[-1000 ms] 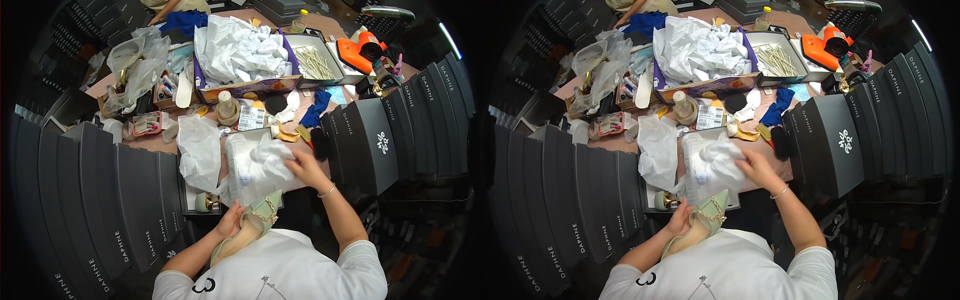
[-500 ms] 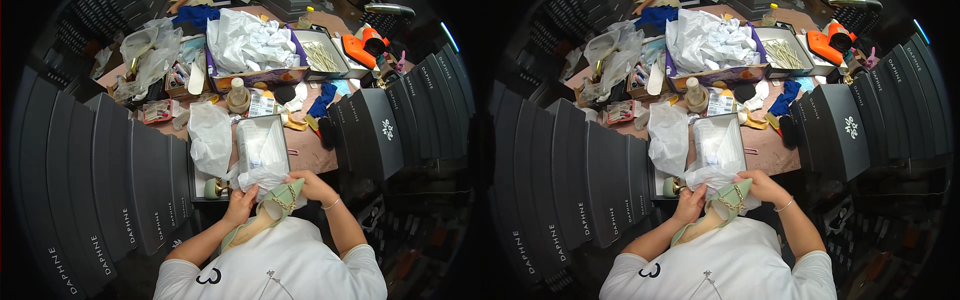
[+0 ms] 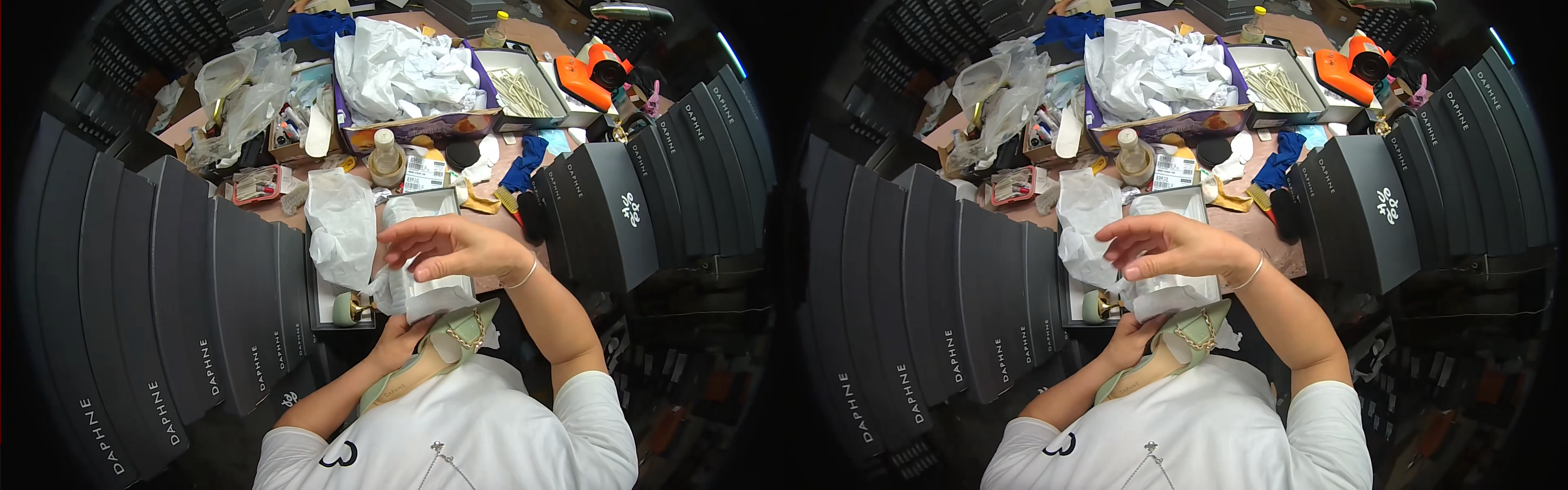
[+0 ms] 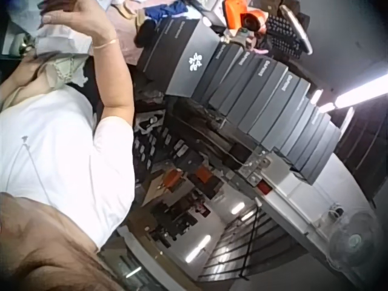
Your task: The recorder is packaging individual shoes into retail boxes using tissue paper and inserts.
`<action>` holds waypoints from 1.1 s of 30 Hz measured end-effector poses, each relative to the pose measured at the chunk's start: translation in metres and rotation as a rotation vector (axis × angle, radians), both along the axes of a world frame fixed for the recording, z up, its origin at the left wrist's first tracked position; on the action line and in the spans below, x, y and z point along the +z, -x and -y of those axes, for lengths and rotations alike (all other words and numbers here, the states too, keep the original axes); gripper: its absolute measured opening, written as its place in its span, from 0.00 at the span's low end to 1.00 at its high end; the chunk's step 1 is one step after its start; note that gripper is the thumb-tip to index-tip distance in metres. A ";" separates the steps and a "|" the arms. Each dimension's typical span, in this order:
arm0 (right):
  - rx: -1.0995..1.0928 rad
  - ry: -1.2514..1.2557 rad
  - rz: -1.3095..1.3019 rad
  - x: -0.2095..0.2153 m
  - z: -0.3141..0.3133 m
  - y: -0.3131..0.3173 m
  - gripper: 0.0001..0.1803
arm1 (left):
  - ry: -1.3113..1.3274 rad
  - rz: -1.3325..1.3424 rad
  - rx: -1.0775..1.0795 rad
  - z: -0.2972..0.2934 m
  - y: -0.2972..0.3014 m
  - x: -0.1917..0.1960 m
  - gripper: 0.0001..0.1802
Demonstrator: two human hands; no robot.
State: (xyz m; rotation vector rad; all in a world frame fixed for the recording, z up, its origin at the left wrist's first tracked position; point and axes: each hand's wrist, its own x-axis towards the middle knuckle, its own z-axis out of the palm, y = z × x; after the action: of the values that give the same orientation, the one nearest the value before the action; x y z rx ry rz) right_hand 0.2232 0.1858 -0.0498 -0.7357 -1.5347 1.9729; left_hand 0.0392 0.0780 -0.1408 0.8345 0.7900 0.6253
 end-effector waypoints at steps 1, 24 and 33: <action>0.015 -0.172 0.191 0.000 -0.002 -0.008 0.35 | -0.029 -0.016 0.008 -0.002 -0.001 0.003 0.14; -0.002 -0.017 0.389 -0.073 0.061 -0.084 0.52 | 0.394 0.417 0.298 -0.004 0.017 -0.025 0.23; -0.399 -0.087 0.559 -0.071 0.087 -0.040 0.09 | -0.011 0.127 0.144 -0.009 0.029 -0.031 0.24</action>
State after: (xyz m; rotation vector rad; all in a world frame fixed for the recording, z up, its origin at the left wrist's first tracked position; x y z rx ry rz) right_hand 0.2627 0.0988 -0.1211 -1.5151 -1.5937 1.4618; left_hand 0.0105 0.0869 -0.1717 0.7450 0.7356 0.8029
